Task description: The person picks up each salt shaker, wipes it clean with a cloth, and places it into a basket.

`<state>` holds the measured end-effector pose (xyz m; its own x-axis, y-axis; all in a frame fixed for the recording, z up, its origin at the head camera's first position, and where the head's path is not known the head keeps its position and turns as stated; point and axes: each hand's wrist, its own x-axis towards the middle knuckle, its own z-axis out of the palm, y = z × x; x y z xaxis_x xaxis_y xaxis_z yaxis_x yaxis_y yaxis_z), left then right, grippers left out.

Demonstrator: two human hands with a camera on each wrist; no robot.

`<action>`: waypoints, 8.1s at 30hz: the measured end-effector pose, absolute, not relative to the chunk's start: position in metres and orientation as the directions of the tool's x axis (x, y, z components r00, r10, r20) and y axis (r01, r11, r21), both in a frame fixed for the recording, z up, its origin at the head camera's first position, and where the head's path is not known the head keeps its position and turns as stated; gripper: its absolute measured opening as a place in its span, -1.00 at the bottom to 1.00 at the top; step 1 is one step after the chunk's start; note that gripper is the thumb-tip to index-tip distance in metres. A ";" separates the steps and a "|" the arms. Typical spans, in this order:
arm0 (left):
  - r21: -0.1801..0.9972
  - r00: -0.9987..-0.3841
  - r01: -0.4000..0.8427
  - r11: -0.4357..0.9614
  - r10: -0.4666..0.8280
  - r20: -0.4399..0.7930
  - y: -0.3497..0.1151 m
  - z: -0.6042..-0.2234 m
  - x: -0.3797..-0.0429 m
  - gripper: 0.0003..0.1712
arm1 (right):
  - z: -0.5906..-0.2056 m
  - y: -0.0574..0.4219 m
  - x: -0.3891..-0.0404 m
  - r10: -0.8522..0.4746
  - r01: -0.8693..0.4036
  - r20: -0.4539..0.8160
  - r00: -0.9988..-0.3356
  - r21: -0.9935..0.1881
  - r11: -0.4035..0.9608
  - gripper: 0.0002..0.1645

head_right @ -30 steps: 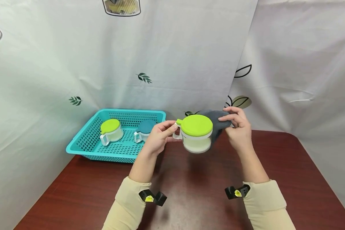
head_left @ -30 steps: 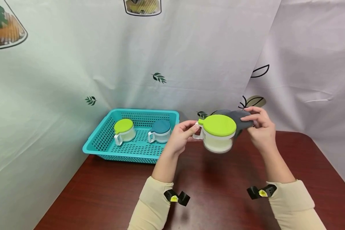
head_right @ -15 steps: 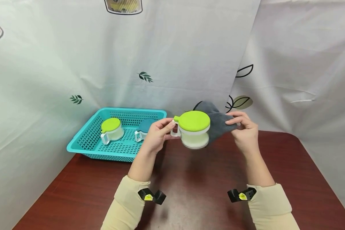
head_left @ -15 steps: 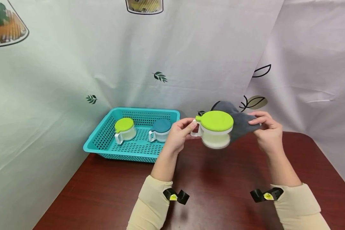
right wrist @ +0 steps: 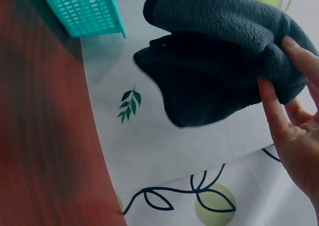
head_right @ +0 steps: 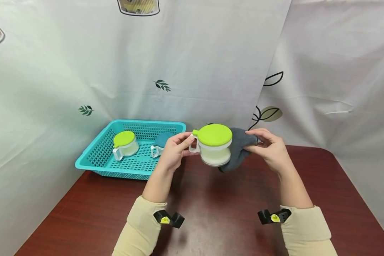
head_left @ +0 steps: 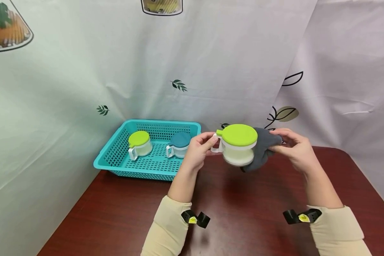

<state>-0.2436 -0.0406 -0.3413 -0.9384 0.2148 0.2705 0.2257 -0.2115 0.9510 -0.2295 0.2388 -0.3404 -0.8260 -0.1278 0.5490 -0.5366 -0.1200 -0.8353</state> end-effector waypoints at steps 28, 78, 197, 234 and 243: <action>0.942 -0.884 0.228 -0.247 0.354 0.307 -0.020 -0.342 -0.236 -0.70 | -0.348 0.213 -0.249 0.022 -0.528 0.541 -0.841 -0.809 -0.259 -0.54; 0.912 -0.921 0.376 -0.163 -0.173 0.349 -0.010 -0.352 -0.237 -0.73 | -0.335 0.224 -0.205 -0.120 -0.739 0.755 -0.644 -0.656 -0.153 -0.69; 0.925 -0.930 0.264 -0.274 0.183 0.320 -0.028 -0.369 -0.239 -0.68 | -0.283 0.202 -0.226 -0.072 -0.806 0.970 -0.233 -0.151 0.573 -0.78; 0.906 -0.952 0.303 -0.296 -0.046 0.303 -0.019 -0.369 -0.235 -0.72 | -0.273 0.202 -0.186 -0.600 -0.896 0.727 -0.333 -0.045 0.442 -0.38; 0.921 -0.953 0.295 -0.255 -0.009 0.303 -0.013 -0.369 -0.230 -0.71 | -0.282 0.198 -0.199 -0.439 -0.874 0.796 -0.417 -0.217 0.436 -0.29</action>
<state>-0.2297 -0.0128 -0.3690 -0.9529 -0.0087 0.3033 0.2954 -0.2547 0.9208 -0.1995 0.1980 -0.2818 -0.4170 -0.4390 0.7958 -0.8735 0.4356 -0.2174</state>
